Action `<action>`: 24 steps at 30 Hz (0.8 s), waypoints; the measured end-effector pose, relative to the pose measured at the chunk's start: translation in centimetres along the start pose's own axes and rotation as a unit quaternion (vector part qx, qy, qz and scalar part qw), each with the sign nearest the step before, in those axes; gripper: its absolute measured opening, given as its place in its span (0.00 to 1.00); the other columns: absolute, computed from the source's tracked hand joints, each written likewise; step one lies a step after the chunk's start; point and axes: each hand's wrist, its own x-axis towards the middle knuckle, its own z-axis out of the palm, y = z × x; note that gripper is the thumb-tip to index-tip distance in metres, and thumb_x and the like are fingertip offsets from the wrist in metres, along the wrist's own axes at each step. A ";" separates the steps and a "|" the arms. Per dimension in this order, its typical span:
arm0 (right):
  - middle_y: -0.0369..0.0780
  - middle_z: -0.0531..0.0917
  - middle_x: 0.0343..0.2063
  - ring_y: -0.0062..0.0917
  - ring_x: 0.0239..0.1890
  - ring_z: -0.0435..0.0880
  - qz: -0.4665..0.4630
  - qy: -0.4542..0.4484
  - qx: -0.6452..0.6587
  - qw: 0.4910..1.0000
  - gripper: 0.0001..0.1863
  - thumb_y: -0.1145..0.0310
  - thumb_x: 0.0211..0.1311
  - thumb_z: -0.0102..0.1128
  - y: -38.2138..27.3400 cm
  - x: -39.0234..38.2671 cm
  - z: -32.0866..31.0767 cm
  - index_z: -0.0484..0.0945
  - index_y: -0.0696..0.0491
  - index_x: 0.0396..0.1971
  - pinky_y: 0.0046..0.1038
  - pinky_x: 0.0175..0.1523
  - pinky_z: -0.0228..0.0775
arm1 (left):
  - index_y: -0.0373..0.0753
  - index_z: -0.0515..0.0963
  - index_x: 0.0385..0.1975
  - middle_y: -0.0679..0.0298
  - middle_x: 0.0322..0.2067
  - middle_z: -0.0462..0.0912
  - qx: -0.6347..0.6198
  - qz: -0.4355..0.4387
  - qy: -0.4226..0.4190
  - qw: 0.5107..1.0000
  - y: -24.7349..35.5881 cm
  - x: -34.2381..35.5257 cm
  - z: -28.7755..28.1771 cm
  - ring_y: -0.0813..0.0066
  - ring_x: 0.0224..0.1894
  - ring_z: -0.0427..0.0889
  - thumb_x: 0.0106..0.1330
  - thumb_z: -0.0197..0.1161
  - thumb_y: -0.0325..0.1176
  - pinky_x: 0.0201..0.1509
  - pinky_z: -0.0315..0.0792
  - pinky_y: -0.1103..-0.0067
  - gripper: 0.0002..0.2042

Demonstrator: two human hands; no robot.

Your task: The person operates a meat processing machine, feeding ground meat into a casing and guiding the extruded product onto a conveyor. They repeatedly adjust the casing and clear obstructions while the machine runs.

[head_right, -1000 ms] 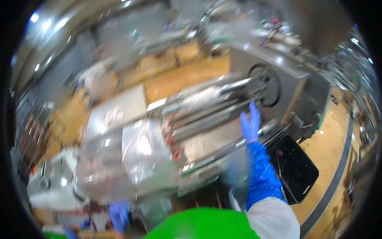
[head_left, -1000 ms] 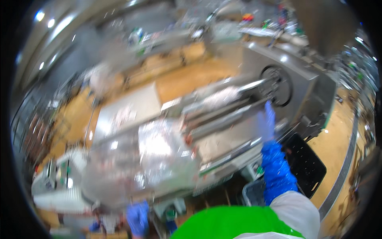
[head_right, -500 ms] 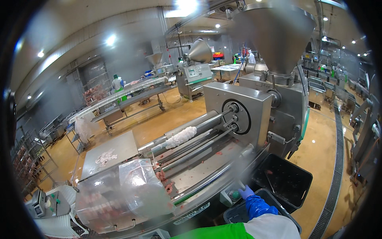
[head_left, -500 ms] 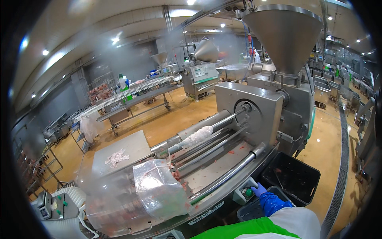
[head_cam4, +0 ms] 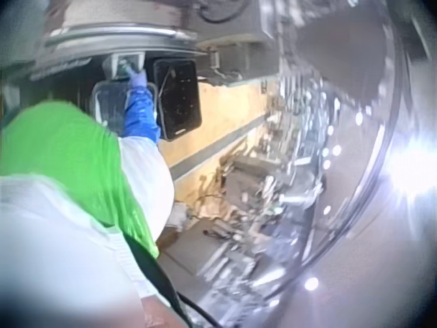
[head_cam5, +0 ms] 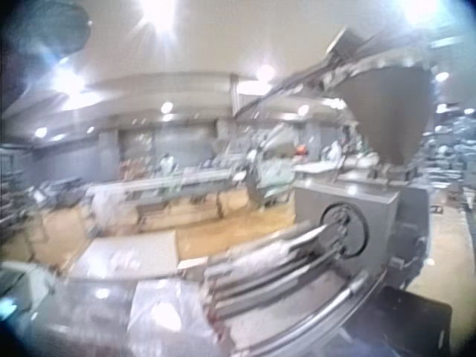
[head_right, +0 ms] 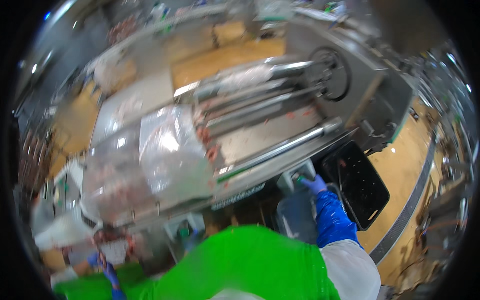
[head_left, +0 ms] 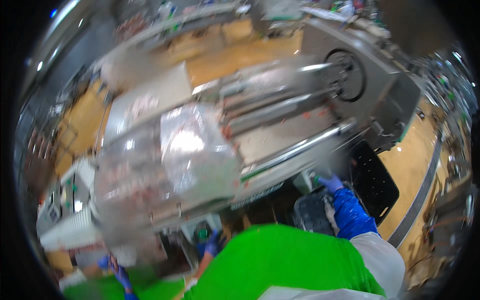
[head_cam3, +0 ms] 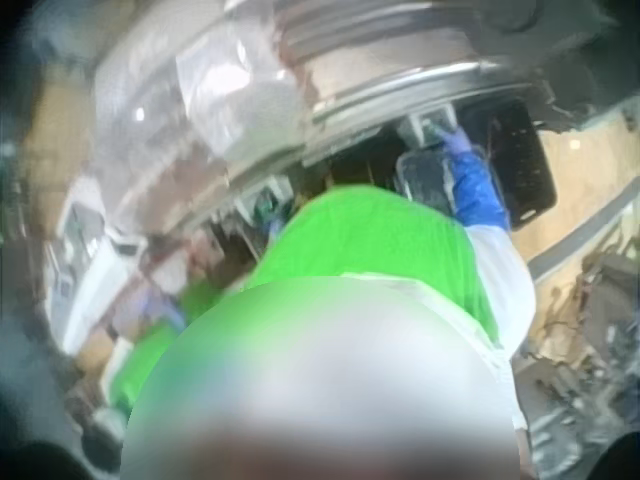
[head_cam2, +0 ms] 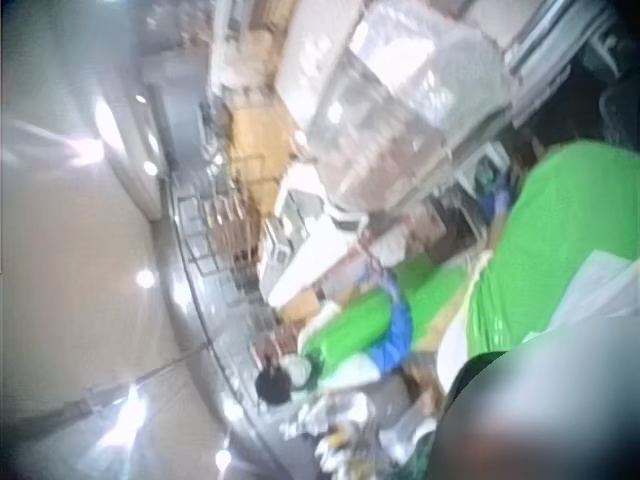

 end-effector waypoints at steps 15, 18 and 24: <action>0.40 0.76 0.51 0.28 0.48 0.76 0.076 -0.104 0.126 0.984 0.38 0.55 0.52 0.72 1.9 -1.8 2.8 0.65 0.54 0.60 0.31 0.42 0.70 | 0.48 0.65 0.62 0.58 0.57 0.70 -0.147 0.004 0.095 0.985 1.8 -4.9 -1.5 0.58 0.59 0.71 0.58 0.62 0.63 0.55 0.73 0.60 0.36; 0.42 0.77 0.51 0.26 0.49 0.77 0.099 -0.067 0.158 0.980 0.40 0.59 0.50 0.75 1.5 -1.8 2.5 0.65 0.59 0.59 0.28 0.50 0.70 | 0.48 0.67 0.61 0.58 0.57 0.70 -0.121 0.015 0.105 0.987 2.0 -4.4 -2.2 0.57 0.59 0.71 0.60 0.62 0.61 0.56 0.74 0.59 0.33; 0.45 0.77 0.51 0.30 0.51 0.77 -0.002 -0.047 0.118 0.992 0.39 0.60 0.49 0.76 0.9 -2.2 2.2 0.65 0.62 0.57 0.30 0.56 0.68 | 0.45 0.68 0.60 0.57 0.53 0.74 -0.102 0.035 0.136 0.985 2.4 -4.4 -1.2 0.55 0.56 0.74 0.62 0.61 0.58 0.54 0.75 0.59 0.31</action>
